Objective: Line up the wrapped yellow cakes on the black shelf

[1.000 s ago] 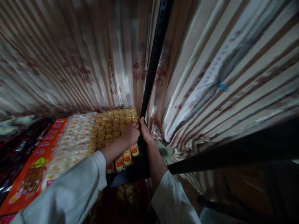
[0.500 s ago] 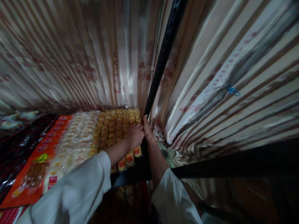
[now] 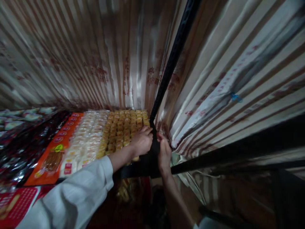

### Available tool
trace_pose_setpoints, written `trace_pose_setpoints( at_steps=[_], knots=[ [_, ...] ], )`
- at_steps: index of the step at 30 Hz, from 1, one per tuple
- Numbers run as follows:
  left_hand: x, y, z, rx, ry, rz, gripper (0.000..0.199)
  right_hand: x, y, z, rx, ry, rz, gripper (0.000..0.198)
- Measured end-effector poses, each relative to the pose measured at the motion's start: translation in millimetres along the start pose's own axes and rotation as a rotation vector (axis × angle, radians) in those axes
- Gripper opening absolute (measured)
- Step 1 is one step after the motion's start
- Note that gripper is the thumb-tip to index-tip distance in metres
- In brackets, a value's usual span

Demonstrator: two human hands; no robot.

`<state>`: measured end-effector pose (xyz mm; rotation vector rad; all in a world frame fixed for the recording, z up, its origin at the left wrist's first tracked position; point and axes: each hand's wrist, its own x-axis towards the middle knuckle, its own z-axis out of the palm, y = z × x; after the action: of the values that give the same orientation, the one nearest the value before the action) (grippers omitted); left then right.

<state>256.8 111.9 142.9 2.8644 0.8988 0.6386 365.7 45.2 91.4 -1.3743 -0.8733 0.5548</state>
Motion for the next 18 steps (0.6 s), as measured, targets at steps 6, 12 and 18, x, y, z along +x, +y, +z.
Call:
trace_pose_setpoints(
  at_steps=[6, 12, 18],
  knots=[
    [-114, 46, -14, -0.276, -0.171, -0.007, 0.028, -139, 17, -19, -0.186, -0.193, 0.088, 0.034],
    [-241, 64, 26, -0.492, -0.225, -0.615, 0.034, -214, 51, 10, -0.233, -0.697, 0.366, 0.020],
    [-285, 28, 58, -0.422, -0.361, -1.070, 0.033, -223, 71, 58, -0.125, -0.826, 0.640, 0.020]
  ],
)
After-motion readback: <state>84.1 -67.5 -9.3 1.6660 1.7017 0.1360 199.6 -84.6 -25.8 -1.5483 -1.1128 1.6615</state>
